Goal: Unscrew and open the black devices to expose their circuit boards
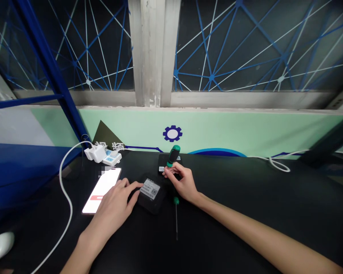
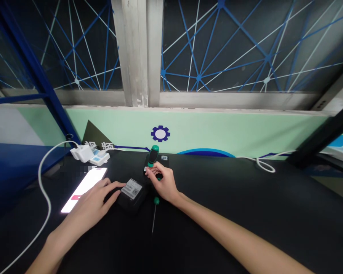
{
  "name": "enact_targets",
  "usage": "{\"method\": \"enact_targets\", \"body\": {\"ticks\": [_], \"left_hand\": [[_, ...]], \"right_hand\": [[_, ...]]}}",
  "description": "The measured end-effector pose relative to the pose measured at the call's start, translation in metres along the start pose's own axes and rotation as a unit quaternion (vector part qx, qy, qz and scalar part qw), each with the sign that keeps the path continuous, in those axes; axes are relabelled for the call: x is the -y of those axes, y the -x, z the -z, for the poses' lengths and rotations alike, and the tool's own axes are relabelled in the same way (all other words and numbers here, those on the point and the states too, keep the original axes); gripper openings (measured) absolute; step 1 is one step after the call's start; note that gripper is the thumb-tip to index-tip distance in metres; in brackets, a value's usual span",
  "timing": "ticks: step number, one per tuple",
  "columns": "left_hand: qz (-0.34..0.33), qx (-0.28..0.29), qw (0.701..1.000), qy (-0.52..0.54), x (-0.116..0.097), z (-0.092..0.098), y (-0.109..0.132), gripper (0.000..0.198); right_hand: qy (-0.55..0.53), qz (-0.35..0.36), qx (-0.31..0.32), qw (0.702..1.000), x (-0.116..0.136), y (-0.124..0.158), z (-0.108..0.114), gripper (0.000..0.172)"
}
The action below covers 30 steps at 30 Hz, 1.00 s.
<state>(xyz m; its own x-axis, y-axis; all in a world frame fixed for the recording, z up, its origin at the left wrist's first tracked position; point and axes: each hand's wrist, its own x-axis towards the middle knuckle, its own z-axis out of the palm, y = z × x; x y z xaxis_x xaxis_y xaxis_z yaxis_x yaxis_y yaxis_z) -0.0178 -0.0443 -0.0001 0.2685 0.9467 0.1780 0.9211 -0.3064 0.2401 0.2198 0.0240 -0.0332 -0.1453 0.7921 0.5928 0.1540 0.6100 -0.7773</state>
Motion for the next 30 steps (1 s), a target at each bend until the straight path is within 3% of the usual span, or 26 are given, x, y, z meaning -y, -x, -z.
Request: {"method": "enact_targets", "body": {"ticks": [11,24,30], "left_hand": [[-0.009,-0.003,1.000,-0.017,0.0043,-0.0067,0.0028,0.049],[-0.009,0.047,0.998,0.027,0.0017,-0.0018,0.0023,0.058],[0.008,0.061,0.998,0.032,-0.0005,0.0005,0.0021,0.059]], "right_hand": [[-0.015,-0.004,0.008,1.000,0.0002,0.0003,0.0003,0.023],[-0.026,0.013,0.039,0.999,-0.0035,0.0033,-0.0007,0.020],[0.029,0.057,0.069,0.996,0.0031,0.0023,0.0009,0.019]]}}
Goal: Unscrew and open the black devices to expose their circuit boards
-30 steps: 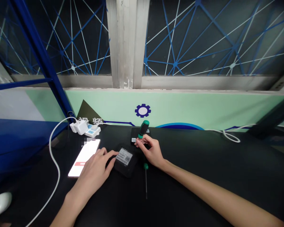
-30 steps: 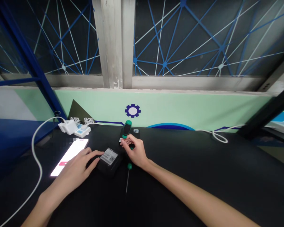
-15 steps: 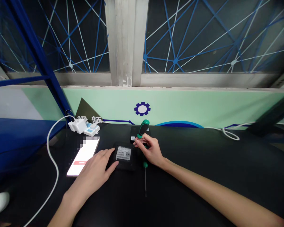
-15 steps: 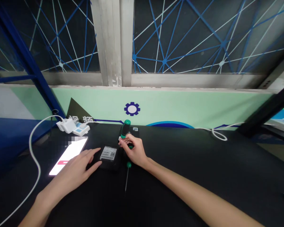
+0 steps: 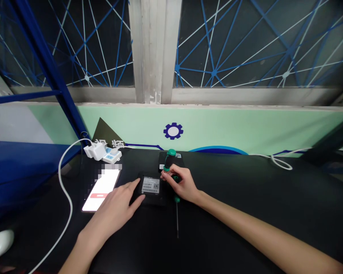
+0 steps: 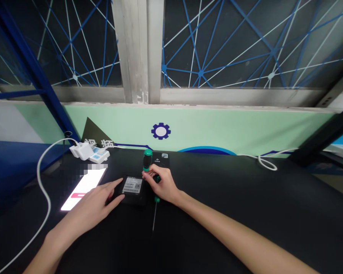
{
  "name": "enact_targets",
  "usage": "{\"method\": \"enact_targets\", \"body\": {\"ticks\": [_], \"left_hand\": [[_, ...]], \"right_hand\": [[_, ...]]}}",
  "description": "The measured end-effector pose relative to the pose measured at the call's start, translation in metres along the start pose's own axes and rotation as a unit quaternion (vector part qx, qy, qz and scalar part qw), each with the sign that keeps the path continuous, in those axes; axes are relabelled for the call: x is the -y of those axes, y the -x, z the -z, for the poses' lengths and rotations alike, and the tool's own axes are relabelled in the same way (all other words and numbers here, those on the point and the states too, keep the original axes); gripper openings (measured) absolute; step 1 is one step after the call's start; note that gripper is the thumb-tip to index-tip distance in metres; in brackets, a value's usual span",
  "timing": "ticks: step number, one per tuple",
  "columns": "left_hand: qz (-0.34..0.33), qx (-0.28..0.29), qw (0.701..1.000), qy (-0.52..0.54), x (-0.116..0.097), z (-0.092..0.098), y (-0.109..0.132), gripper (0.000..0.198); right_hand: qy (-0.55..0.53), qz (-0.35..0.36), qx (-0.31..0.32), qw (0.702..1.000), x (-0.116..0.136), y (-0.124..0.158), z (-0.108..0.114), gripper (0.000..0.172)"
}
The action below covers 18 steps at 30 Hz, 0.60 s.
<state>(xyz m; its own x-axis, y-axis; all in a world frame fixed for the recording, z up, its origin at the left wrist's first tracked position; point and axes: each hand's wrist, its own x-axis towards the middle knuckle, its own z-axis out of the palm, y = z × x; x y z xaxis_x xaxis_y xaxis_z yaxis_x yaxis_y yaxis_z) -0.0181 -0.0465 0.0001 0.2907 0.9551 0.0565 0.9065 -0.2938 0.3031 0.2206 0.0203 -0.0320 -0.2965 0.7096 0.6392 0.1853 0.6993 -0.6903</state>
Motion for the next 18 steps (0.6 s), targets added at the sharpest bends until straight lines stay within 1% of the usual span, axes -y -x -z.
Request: {"method": "enact_targets", "body": {"ticks": [3,8,13,18], "left_hand": [[-0.003,-0.003,1.000,0.000,-0.0006,0.0000,0.0004,0.060],[-0.019,-0.006,1.000,-0.001,0.0021,-0.0029,0.0010,0.058],[-0.026,-0.010,1.000,0.002,0.0039,-0.0054,0.0020,0.056],[-0.015,-0.007,1.000,-0.003,-0.0005,-0.0029,0.0026,0.058]], "right_hand": [[0.026,0.010,0.013,1.000,0.0027,-0.0006,0.0015,0.019],[0.031,0.001,0.018,0.999,0.0029,-0.0002,0.0027,0.021],[0.022,-0.008,0.017,1.000,0.0028,-0.0007,0.0019,0.023],[0.020,-0.026,0.004,0.999,0.0014,-0.0011,-0.0004,0.026]]}}
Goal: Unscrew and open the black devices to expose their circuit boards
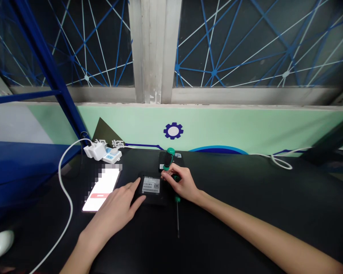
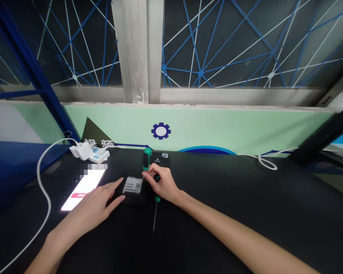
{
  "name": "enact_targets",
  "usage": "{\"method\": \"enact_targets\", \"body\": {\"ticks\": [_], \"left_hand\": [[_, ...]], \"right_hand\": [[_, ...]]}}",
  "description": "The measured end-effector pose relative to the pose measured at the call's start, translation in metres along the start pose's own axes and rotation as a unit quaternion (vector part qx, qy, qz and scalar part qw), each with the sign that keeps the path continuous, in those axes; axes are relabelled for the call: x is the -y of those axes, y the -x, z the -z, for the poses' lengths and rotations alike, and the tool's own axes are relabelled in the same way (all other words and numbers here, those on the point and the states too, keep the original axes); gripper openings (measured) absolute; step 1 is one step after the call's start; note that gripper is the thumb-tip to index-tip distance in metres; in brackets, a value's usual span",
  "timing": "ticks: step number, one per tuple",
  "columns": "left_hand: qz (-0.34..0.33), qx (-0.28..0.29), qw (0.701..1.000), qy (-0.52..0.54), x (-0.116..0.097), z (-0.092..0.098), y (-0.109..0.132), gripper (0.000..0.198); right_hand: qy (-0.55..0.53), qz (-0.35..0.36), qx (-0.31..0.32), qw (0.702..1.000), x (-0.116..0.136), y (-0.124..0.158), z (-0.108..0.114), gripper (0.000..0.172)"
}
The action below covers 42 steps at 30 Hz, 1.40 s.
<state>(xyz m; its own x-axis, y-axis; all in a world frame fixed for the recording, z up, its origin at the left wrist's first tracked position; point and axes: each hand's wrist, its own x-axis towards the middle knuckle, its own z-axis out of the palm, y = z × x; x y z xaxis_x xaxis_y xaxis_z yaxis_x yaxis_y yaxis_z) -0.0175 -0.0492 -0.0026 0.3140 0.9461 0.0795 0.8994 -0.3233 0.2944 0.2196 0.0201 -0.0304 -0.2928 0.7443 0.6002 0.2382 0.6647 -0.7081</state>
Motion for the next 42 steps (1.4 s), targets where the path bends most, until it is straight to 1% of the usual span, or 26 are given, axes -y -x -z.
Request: {"method": "enact_targets", "body": {"ticks": [5,9,14,19,22,26,30,33,37,42], "left_hand": [[0.006,0.010,1.000,0.005,-0.0020,0.0005,-0.0002,0.058],[0.004,0.007,1.000,0.011,-0.0015,-0.0002,0.0004,0.058],[0.011,0.012,1.000,0.005,0.0000,-0.0007,0.0002,0.061],[0.004,0.007,1.000,0.011,0.0005,-0.0008,-0.0007,0.060],[0.005,0.006,1.000,0.011,-0.0003,-0.0002,-0.0006,0.059],[0.007,0.019,1.000,0.010,-0.0001,-0.0005,-0.0007,0.060],[0.006,0.015,1.000,0.015,0.0008,-0.0014,-0.0007,0.060],[0.010,0.014,1.000,0.010,-0.0002,-0.0003,-0.0002,0.061],[0.024,0.022,0.999,-0.003,-0.0027,0.0025,0.0003,0.063],[0.020,0.028,0.999,0.004,-0.0020,0.0019,-0.0006,0.063]], "right_hand": [[0.010,0.003,-0.017,1.000,-0.0022,-0.0003,-0.0019,0.030],[0.015,0.006,-0.023,1.000,-0.0011,-0.0013,-0.0016,0.032],[0.017,0.005,-0.010,1.000,0.0025,-0.0002,0.0013,0.021],[0.005,0.015,0.006,1.000,0.0040,0.0011,0.0027,0.020],[0.005,0.021,0.001,1.000,0.0031,0.0008,0.0021,0.022],[0.004,0.012,-0.004,1.000,0.0008,0.0002,0.0011,0.024],[0.013,0.002,-0.014,1.000,-0.0014,-0.0005,0.0001,0.030],[0.019,-0.002,-0.022,1.000,-0.0013,-0.0008,-0.0006,0.031],[0.016,0.004,-0.020,1.000,0.0037,-0.0011,0.0003,0.026],[-0.005,0.024,0.000,1.000,0.0052,-0.0005,0.0018,0.019]]}}
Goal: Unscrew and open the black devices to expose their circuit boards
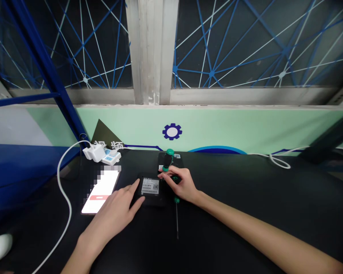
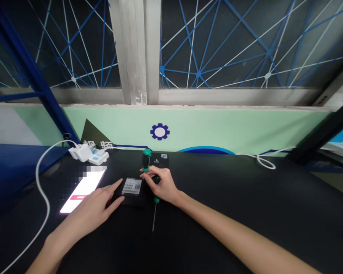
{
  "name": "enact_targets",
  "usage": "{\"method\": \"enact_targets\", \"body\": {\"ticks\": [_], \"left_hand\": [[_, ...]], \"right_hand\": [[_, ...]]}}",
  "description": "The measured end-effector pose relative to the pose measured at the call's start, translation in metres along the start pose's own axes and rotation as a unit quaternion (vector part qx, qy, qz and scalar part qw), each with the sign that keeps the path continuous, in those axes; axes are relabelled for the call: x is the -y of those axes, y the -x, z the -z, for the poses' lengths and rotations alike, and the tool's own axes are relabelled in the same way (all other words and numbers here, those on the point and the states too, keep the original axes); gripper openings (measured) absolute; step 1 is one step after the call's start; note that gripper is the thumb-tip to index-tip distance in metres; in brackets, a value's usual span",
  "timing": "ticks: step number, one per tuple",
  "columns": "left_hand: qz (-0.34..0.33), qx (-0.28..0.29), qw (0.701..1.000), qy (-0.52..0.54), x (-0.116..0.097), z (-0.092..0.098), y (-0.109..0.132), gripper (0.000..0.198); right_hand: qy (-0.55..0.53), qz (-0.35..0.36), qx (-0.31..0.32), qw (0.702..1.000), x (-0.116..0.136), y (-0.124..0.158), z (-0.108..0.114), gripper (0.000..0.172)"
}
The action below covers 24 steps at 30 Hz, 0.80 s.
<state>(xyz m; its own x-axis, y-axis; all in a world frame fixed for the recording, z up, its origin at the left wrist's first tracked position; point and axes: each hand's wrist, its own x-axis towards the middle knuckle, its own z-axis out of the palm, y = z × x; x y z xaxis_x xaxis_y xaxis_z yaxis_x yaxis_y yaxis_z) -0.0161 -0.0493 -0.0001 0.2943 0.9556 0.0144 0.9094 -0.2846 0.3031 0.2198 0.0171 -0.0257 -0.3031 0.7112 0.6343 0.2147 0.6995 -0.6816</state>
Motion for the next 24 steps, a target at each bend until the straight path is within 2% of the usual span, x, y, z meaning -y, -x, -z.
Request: {"method": "enact_targets", "body": {"ticks": [5,14,24], "left_hand": [[-0.010,-0.001,1.000,0.014,0.0031,-0.0028,-0.0010,0.062],[-0.004,-0.002,1.000,0.008,0.0017,-0.0013,-0.0010,0.062],[0.007,0.010,1.000,0.018,-0.0014,0.0017,0.0006,0.063]], "right_hand": [[-0.021,-0.013,-0.003,1.000,-0.0051,0.0006,-0.0009,0.017],[0.010,-0.023,-0.025,0.999,-0.0060,-0.0007,-0.0031,0.028],[-0.018,-0.001,0.010,1.000,-0.0066,0.0015,0.0001,0.022]]}}
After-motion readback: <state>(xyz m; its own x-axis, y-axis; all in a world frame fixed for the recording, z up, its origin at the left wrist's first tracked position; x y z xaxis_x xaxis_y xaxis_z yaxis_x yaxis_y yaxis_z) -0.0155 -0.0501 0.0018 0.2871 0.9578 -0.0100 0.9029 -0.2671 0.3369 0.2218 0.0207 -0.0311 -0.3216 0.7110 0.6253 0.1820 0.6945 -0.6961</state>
